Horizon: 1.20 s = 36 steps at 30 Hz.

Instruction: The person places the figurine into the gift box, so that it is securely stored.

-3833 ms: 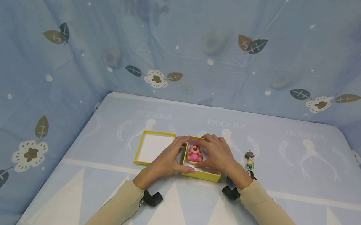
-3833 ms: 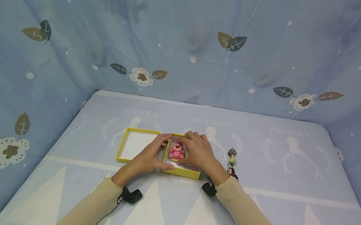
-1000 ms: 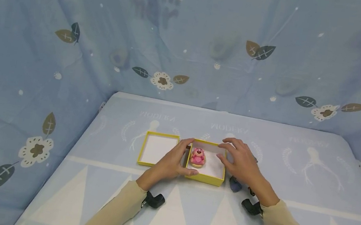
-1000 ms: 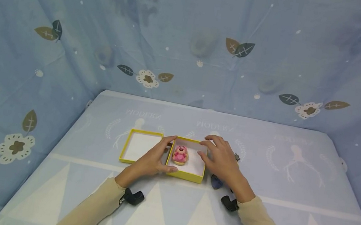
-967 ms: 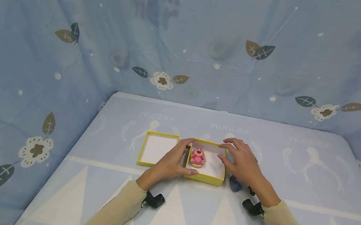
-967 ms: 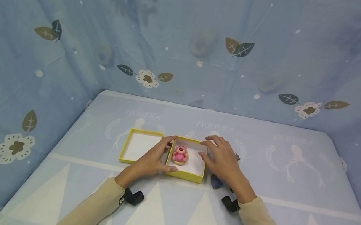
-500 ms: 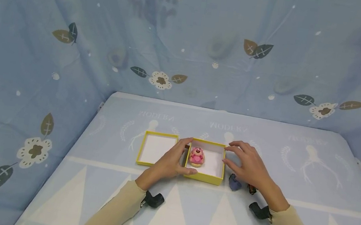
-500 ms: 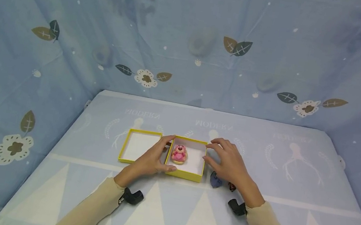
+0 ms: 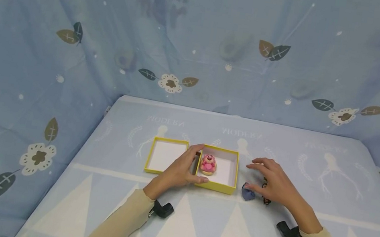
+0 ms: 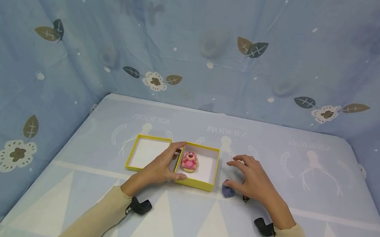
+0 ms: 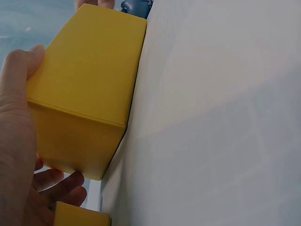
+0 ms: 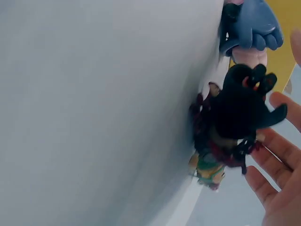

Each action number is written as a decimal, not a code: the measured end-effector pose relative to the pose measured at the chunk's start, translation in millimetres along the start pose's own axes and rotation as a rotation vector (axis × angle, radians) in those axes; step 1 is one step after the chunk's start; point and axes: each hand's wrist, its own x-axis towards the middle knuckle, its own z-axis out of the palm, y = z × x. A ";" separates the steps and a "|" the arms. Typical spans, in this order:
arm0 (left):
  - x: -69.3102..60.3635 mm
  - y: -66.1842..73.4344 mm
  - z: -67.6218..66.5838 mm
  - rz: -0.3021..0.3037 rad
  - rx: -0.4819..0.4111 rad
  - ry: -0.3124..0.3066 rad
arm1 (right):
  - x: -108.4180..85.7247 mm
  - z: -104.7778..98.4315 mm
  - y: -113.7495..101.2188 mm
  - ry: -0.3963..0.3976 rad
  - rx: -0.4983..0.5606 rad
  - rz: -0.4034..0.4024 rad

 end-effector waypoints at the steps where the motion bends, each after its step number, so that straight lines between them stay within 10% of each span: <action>1: -0.1 0.3 -0.4 -0.001 0.000 0.001 | -1.8 -0.2 0.3 -0.007 -0.001 0.000; 36: 0.8 0.0 1.2 -0.015 -0.016 0.006 | -13.2 5.5 1.6 -0.137 0.067 -0.018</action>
